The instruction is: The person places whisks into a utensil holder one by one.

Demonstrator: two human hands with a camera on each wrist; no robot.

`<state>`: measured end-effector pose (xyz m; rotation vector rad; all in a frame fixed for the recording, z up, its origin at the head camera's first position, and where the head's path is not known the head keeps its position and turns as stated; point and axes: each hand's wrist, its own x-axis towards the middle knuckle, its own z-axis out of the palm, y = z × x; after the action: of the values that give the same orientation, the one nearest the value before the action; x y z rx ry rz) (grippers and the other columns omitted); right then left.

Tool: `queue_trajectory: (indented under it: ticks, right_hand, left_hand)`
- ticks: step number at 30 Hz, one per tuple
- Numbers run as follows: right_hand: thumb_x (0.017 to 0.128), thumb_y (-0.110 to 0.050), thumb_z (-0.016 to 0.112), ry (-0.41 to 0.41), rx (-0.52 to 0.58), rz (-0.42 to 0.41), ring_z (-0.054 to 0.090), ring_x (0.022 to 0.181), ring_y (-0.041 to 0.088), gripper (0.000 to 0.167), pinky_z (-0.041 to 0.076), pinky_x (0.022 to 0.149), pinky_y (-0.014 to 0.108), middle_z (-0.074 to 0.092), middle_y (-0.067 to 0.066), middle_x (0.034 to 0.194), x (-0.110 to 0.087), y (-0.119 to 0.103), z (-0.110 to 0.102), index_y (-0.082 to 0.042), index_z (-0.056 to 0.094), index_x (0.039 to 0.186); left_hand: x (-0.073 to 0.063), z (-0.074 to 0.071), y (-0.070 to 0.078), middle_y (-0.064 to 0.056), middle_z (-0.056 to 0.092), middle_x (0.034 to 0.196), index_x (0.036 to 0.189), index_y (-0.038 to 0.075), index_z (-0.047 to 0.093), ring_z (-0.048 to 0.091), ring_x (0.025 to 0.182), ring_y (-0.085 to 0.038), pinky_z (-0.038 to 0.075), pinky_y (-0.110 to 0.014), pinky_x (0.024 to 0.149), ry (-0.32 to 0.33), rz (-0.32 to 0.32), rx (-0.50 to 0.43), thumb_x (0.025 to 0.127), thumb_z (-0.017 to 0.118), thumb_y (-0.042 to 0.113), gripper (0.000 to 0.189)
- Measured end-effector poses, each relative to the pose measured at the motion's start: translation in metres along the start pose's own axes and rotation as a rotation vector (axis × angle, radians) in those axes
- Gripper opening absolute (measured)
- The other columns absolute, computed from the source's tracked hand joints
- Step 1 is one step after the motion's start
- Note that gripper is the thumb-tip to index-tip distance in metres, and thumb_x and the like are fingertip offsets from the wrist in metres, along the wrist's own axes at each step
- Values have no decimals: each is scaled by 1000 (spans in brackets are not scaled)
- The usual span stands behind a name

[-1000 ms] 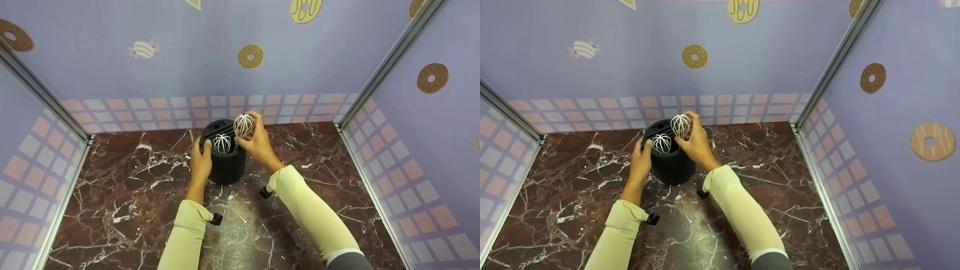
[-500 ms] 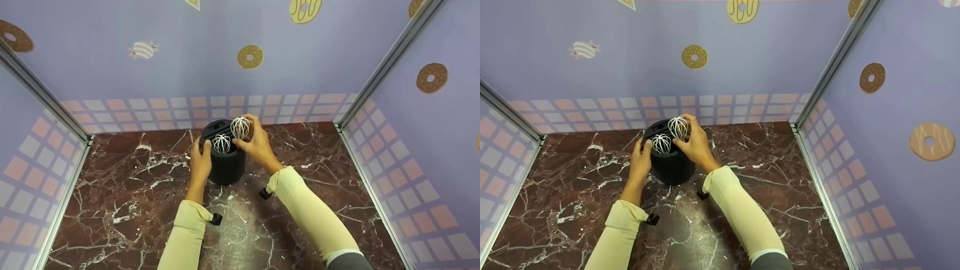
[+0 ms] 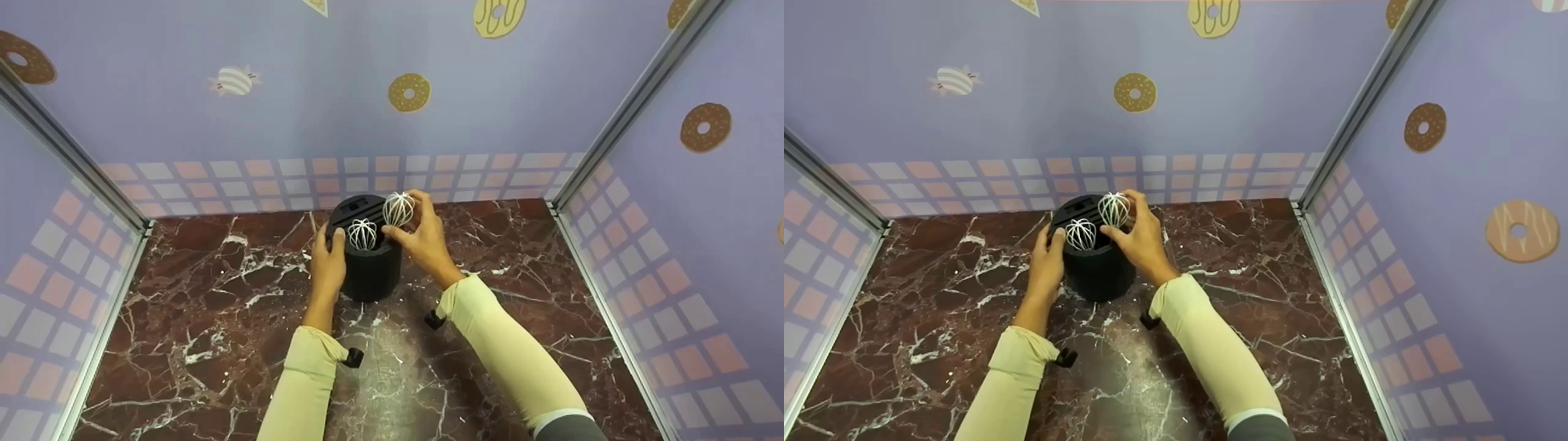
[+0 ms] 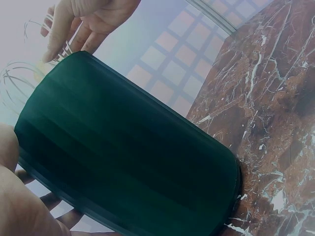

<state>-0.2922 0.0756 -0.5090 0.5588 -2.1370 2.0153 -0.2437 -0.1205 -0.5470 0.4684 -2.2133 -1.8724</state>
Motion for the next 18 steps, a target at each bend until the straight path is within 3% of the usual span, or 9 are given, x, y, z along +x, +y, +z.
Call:
queue_trajectory:
  ticks: [4,9,18]
  right_hand:
    - [78,7,89,0,-30,-2,65,127,38,80,53,108,45,63,26,138,-1,2,1,3,43,143]
    - [76,7,90,-13,-44,2,64,127,35,82,51,110,48,64,21,138,-2,3,0,-3,45,143]
    - [77,5,91,-37,-77,-10,65,124,36,80,53,108,38,66,19,134,-2,2,-3,-2,46,143]
  left_hand:
    - [0,0,-1,-18,41,163,162,16,43,38,151,-41,29,-56,123,0,-7,7,110,50,46,61]
    - [0,0,-1,-18,40,164,163,17,43,37,151,-40,29,-55,123,-2,-10,9,110,50,47,61]
    - [0,0,-2,-18,44,162,162,18,44,39,149,-39,29,-55,122,11,3,26,110,50,47,60]
